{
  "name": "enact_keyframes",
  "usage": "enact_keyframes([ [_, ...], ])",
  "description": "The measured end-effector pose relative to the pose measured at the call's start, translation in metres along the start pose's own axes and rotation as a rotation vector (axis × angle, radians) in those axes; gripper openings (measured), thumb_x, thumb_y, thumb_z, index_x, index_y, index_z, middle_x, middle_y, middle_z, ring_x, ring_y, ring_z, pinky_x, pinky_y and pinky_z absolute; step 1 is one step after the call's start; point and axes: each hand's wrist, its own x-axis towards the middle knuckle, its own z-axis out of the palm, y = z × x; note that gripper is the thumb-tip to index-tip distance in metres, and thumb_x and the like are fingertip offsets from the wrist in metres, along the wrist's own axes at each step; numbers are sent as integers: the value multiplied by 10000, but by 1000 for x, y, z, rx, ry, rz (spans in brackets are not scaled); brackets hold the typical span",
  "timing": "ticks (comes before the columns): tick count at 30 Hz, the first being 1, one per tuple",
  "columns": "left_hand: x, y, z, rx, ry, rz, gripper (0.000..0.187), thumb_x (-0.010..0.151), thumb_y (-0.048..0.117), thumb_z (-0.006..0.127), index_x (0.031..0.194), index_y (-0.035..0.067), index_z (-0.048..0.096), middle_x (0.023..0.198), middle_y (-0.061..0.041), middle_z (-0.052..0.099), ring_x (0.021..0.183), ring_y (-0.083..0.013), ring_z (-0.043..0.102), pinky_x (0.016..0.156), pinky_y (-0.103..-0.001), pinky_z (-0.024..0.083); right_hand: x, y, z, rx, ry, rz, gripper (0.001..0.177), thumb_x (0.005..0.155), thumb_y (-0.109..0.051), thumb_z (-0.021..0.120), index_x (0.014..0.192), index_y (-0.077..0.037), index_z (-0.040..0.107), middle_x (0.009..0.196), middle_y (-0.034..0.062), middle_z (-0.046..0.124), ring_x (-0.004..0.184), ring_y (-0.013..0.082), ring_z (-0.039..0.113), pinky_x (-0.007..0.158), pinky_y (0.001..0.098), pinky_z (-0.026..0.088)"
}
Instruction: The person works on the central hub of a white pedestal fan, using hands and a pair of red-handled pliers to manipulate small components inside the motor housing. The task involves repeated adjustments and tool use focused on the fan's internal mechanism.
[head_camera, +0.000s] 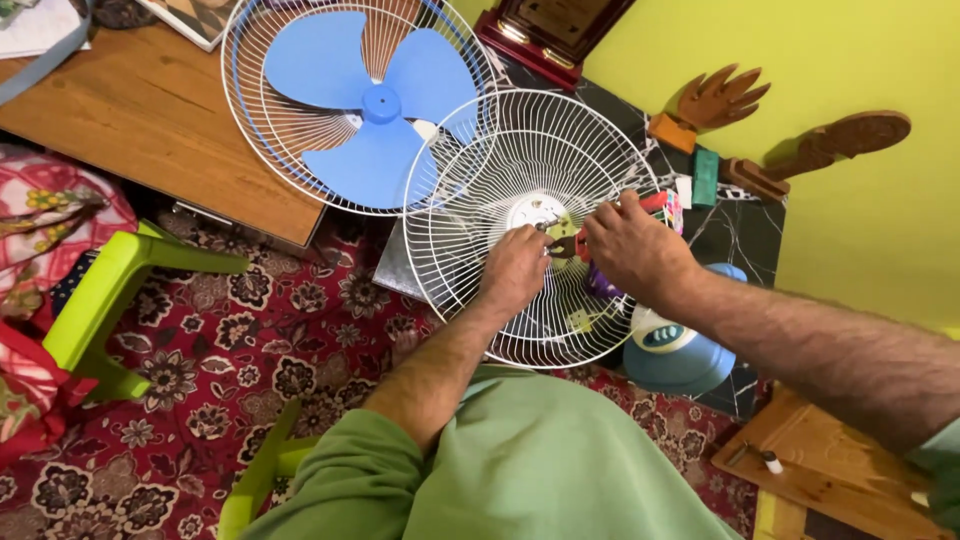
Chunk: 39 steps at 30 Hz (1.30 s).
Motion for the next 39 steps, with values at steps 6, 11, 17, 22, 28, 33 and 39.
enact_keyframes([
  [6, 2, -1, 5, 41, 14, 9, 252, 931, 111, 729, 1156, 1, 700, 1087, -125, 668, 994, -218, 639, 894, -382, 564, 16, -1, -14, 272, -240, 52, 375, 1002, -243, 573, 1316, -41, 611, 1281, 128, 583, 1192, 302, 560, 912, 506, 522],
  [11, -1, -8, 12, 48, 25, 36, 237, 893, 107, 735, 1102, -3, 716, 1057, -117, 683, 970, -217, 645, 892, -387, 569, 46, 14, -5, 686, -490, 8, 483, 955, -93, 544, 1405, -260, 593, 1243, 89, 674, 1083, 234, 664, 940, 416, 530],
  [17, 2, -9, 10, 14, 21, 18, 219, 942, 89, 707, 1145, 9, 717, 1082, -120, 683, 978, -213, 641, 901, -374, 577, 56, 26, 20, 883, -640, 35, 309, 974, -177, 536, 1175, -38, 725, 1169, 149, 729, 1058, 316, 742, 836, 420, 605],
  [22, 1, -3, 6, -19, 2, -28, 348, 867, 190, 775, 1164, 19, 711, 1088, -125, 670, 1001, -224, 627, 917, -388, 554, 19, 1, 23, 226, -39, 12, 376, 956, -251, 582, 1284, -73, 624, 1321, 108, 551, 1225, 267, 509, 997, 479, 433],
  [28, 1, -2, 3, 21, -5, -40, 368, 875, 222, 778, 1182, 31, 708, 1108, -109, 668, 1022, -210, 629, 939, -368, 554, -1, 0, 9, 54, 44, 17, 407, 967, -257, 580, 1319, -56, 612, 1299, 67, 560, 1249, 240, 492, 1056, 448, 390],
  [33, 2, -3, 8, 59, -2, -41, 351, 879, 211, 775, 1172, 28, 711, 1093, -109, 669, 1012, -216, 625, 931, -377, 554, 1, -1, -3, 161, -115, 18, 460, 971, -277, 601, 1362, -36, 583, 1323, 92, 552, 1228, 265, 529, 986, 447, 465],
  [39, -2, -6, 13, 39, 16, -21, 270, 935, 105, 723, 1195, 32, 718, 1093, -107, 676, 991, -207, 630, 905, -365, 569, 27, 7, -10, 639, -399, 107, 474, 987, -165, 565, 1430, -335, 560, 1424, 81, 533, 1294, 319, 542, 1007, 522, 495],
])
